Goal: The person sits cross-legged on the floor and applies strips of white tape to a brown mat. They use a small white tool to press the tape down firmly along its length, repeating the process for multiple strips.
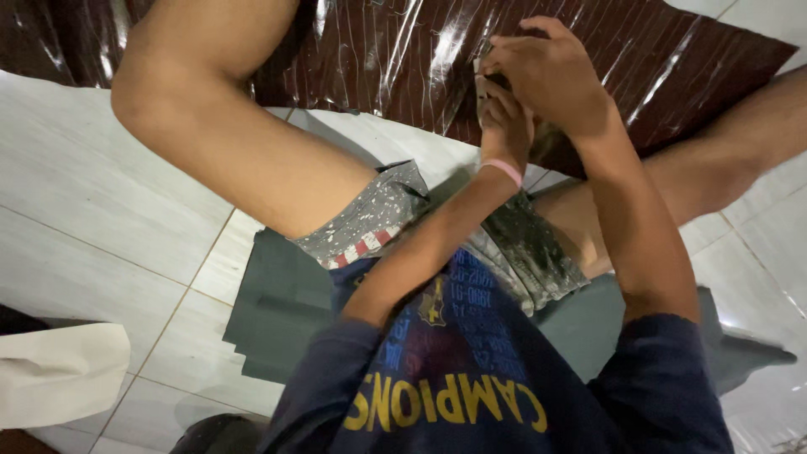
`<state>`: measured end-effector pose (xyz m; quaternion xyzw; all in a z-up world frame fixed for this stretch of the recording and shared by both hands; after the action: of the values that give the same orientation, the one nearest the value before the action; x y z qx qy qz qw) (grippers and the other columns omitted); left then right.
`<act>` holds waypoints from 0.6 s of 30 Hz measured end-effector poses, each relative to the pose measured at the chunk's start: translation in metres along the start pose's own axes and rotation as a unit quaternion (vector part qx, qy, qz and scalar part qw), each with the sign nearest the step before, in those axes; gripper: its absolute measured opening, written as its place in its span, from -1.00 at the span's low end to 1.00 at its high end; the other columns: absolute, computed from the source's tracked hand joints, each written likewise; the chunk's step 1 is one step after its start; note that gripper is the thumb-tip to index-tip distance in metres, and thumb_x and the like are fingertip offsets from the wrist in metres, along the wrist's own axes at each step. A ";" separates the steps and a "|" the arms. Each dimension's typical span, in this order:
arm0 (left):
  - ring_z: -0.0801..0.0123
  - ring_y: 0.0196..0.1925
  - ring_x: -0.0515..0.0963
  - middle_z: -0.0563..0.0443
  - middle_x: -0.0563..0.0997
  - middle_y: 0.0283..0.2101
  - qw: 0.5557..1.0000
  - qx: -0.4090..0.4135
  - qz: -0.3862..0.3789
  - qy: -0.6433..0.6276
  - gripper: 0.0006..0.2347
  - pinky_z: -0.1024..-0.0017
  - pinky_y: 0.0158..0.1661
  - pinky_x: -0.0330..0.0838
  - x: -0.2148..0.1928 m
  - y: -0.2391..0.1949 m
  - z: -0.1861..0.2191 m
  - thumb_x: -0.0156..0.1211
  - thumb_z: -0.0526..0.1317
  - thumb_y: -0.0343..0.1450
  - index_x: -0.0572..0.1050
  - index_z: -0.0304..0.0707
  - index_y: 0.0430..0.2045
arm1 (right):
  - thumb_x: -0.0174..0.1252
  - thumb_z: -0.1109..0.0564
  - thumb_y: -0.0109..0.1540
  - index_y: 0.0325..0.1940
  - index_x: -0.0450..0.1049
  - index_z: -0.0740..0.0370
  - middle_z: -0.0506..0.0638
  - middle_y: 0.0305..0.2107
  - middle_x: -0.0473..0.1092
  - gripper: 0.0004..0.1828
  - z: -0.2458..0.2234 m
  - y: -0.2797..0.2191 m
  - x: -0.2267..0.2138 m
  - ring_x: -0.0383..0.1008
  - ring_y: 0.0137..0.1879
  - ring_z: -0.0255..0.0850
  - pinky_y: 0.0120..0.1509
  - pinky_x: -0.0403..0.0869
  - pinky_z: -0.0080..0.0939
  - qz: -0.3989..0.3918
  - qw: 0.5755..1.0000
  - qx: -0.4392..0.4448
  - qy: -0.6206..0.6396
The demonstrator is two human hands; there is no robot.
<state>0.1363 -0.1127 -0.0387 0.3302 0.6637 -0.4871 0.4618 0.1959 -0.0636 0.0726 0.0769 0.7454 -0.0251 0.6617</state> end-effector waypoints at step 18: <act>0.09 -0.08 0.47 -0.16 0.36 0.38 0.975 0.082 0.132 -0.160 -0.58 0.35 -0.14 0.41 -0.034 -0.021 -0.082 0.22 -0.38 0.30 0.49 -0.40 0.10 | 0.12 0.31 0.42 -0.06 0.61 0.17 -0.15 -0.16 0.61 -0.84 0.013 -0.001 -0.011 0.60 -0.11 -0.38 0.25 0.43 -0.27 0.071 0.985 0.103 0.117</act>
<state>0.1057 -0.0411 0.0087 0.3694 0.4900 -0.5207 0.5936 0.2100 -0.0678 0.0820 0.1997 0.8036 -0.0460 0.5588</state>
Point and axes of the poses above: each hand's wrist, its own y-axis towards the middle knuckle, its own x-axis out of the palm, z = x × y, the point moved 9 cm from there along y, towards the middle knuckle
